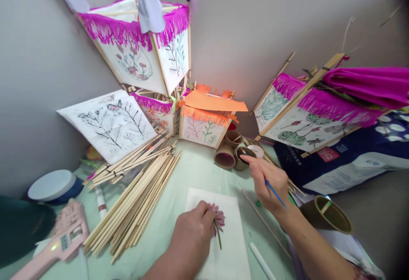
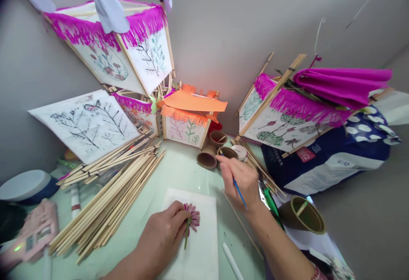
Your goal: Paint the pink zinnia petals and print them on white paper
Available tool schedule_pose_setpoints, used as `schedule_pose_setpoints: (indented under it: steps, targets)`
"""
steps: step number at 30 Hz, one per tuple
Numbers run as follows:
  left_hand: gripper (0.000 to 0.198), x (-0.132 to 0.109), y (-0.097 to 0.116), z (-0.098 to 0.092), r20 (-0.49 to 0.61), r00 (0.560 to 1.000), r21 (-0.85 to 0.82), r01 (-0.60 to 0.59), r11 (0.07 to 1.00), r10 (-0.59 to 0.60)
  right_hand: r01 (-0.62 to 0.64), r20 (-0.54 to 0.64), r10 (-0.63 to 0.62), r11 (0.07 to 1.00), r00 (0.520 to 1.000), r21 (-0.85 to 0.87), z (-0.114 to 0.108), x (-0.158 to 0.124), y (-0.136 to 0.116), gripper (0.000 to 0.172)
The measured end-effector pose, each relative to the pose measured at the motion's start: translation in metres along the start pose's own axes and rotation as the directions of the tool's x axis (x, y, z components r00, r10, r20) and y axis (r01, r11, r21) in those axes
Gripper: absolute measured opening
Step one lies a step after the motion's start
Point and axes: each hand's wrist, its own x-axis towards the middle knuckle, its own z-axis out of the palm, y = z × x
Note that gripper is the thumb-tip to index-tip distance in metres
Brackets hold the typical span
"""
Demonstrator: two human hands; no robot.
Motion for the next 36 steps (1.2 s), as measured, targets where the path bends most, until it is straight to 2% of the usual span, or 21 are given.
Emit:
schedule_pose_setpoints:
  steps: [3,5,8,10,11,13,15,17,20,25,30,36]
  targets:
    - [0.021,0.0,0.002,-0.002,0.034,0.999,0.022,0.011,1.0,-0.012,-0.053,0.064,0.048,0.996,0.997,0.075,0.0,-0.013,-0.012,0.026]
    - [0.021,0.001,0.003,-0.004,0.056,0.998,0.034,0.021,0.999,-0.023,-0.195,0.088,0.186,0.975,0.979,0.105,0.007,-0.019,-0.017,0.02]
    - [0.021,0.002,0.004,-0.005,0.093,0.995,0.047,0.036,0.998,-0.04,-0.472,0.149,0.45,0.858,0.881,0.201,0.02,-0.026,-0.018,0.021]
    - [0.021,0.002,0.005,-0.006,0.112,0.992,0.053,0.043,0.998,-0.049,-0.551,0.207,0.512,0.785,0.834,0.282,0.028,-0.03,-0.017,0.026]
    - [0.021,0.002,0.005,-0.006,0.12,0.991,0.051,0.045,0.998,-0.051,-0.548,0.214,0.505,0.781,0.836,0.298,0.031,-0.032,-0.016,0.028]
    - [0.021,0.002,0.005,-0.007,0.128,0.99,0.048,0.048,0.998,-0.054,-0.461,0.17,0.43,0.849,0.887,0.256,0.036,-0.036,-0.015,0.028]
    - [0.021,0.002,0.005,-0.007,0.127,0.99,0.046,0.049,0.998,-0.055,-0.328,0.09,0.318,0.934,0.944,0.139,0.04,-0.041,-0.013,0.025]
    - [0.021,0.002,0.005,-0.007,0.121,0.991,0.039,0.044,0.998,-0.049,-0.235,0.042,0.234,0.972,0.971,0.013,0.043,-0.043,-0.012,0.02]
    - [0.02,0.002,0.004,-0.007,0.114,0.993,0.034,0.038,0.999,-0.041,-0.183,0.022,0.187,0.975,0.982,-0.123,0.047,-0.043,-0.009,0.017]
    - [0.019,0.003,0.005,-0.005,0.078,0.997,0.062,0.019,0.998,-0.024,-0.083,0.02,0.092,0.959,0.996,-0.271,0.054,-0.041,-0.003,0.022]
    - [0.019,0.002,0.004,-0.004,0.051,0.999,0.057,0.011,0.998,-0.014,-0.071,0.044,0.094,0.924,0.995,-0.376,0.062,-0.043,0.001,0.026]
    - [0.018,0.002,0.003,-0.005,0.065,0.998,0.032,0.019,0.999,-0.021,-0.07,0.02,0.089,0.883,0.996,-0.464,0.067,-0.043,0.005,0.028]
